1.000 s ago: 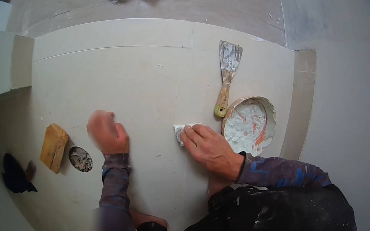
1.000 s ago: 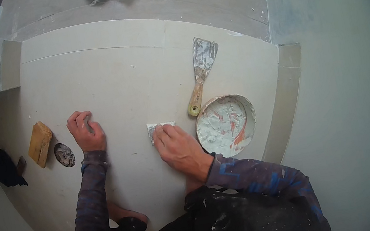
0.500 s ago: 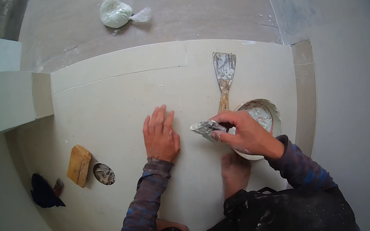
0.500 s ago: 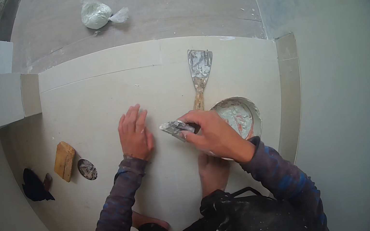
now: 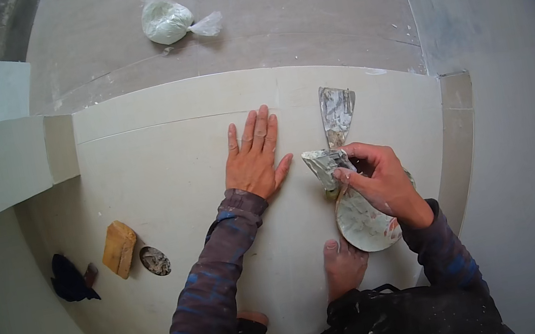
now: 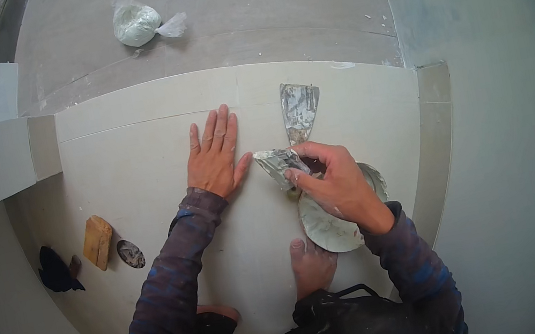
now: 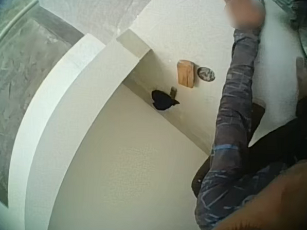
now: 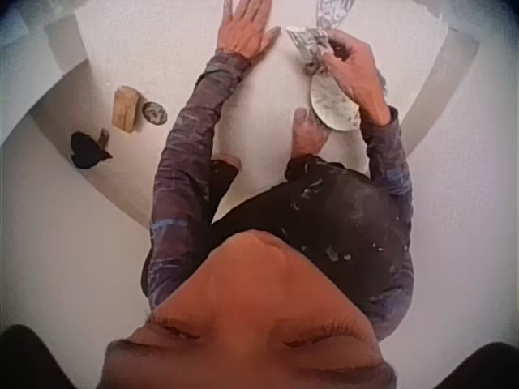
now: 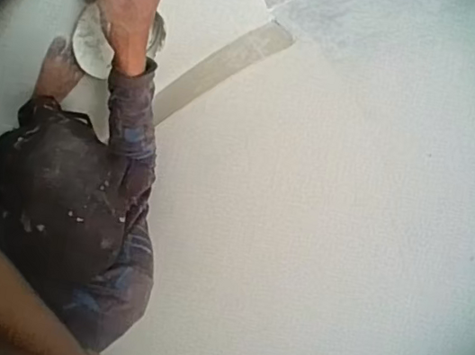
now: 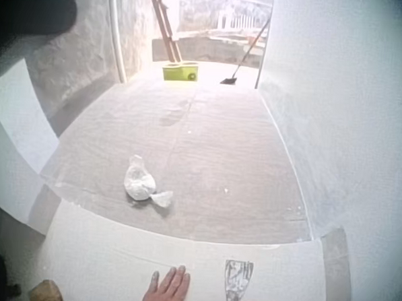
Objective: The person wipes the tile floor with a sponge, sands the tile edges with sandpaper, and applies grout into the seams using a putty knife and an applicator.
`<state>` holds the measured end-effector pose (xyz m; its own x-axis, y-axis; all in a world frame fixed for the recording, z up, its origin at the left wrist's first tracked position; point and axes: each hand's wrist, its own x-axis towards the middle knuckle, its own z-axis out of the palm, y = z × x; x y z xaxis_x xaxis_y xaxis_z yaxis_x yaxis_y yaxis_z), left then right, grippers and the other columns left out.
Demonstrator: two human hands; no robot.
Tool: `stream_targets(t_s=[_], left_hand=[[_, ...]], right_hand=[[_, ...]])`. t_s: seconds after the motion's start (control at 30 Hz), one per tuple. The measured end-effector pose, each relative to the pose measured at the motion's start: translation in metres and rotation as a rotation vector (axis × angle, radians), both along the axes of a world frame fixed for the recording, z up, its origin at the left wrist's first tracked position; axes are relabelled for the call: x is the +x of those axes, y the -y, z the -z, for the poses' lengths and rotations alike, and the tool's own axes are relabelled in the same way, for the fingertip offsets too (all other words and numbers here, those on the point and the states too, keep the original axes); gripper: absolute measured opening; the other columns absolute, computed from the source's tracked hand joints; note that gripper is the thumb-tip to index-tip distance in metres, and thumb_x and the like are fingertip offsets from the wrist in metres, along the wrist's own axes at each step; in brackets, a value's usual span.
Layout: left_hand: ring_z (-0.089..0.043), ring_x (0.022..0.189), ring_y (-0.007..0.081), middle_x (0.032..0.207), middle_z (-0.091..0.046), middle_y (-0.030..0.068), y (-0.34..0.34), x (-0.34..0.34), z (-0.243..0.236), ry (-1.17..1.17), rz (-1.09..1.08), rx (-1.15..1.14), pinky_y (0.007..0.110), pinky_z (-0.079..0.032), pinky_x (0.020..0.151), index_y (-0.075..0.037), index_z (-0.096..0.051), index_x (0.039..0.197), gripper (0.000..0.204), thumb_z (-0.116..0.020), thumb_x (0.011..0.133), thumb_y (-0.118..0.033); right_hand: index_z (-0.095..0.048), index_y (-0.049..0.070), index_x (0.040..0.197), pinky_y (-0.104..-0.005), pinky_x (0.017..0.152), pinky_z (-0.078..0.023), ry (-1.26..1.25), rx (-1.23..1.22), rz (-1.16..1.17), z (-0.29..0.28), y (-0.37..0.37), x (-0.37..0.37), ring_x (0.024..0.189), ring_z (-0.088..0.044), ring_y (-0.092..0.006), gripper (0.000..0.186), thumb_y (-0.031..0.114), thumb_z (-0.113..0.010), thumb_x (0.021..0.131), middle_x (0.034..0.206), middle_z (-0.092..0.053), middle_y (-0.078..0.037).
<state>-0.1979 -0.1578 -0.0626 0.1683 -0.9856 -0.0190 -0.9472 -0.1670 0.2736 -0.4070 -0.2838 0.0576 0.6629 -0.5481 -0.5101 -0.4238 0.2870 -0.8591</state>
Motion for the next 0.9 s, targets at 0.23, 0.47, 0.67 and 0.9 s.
stream_targets(t_s=[0.23,0.47,0.67,0.9], left_hand=[[-0.029,0.156,0.0382,0.167,-0.034,0.0161,-0.013,0.032,-0.003,0.160,-0.518,-0.051,0.055,-0.023,0.126,-0.004,-0.039,0.159,0.067,-0.059,0.098,-0.025],[-0.056,0.120,0.0304,0.127,-0.060,0.0090,0.019,-0.004,-0.017,-0.152,-0.241,-0.208,0.044,-0.046,0.098,-0.011,-0.063,0.139,0.058,-0.067,0.082,-0.002],[-0.060,0.111,0.0233,0.120,-0.063,0.0071,0.023,-0.015,-0.042,-0.524,-0.511,-0.259,0.040,-0.049,0.091,-0.007,-0.064,0.133,0.037,-0.065,0.095,-0.010],[-0.060,0.097,0.0106,0.119,-0.064,0.0066,-0.001,-0.016,-0.074,-1.739,-0.557,0.106,0.028,-0.054,0.085,0.003,-0.057,0.131,0.035,-0.065,0.103,-0.016]], right_hand=[[-0.070,-0.005,0.122,-0.0269,0.086,-0.054,0.022,-0.097,0.027,0.010,0.030,0.012,0.093,-0.065,-0.0098,0.029,0.004,-0.072,0.095,0.101,-0.073,-0.004],[-0.069,-0.006,0.123,-0.0267,0.087,-0.054,0.008,-0.057,0.076,0.017,0.033,0.009,0.092,-0.065,-0.0092,0.031,0.005,-0.074,0.094,0.104,-0.073,-0.004],[-0.066,-0.007,0.126,-0.0261,0.089,-0.057,0.084,0.178,0.189,0.016,0.018,0.007,0.101,-0.069,-0.0117,0.034,-0.004,-0.075,0.093,0.111,-0.073,-0.010],[-0.063,-0.007,0.127,-0.0274,0.088,-0.058,0.083,0.330,0.238,0.018,0.008,0.029,0.102,-0.070,-0.0148,0.038,0.000,-0.078,0.092,0.113,-0.072,-0.011]])
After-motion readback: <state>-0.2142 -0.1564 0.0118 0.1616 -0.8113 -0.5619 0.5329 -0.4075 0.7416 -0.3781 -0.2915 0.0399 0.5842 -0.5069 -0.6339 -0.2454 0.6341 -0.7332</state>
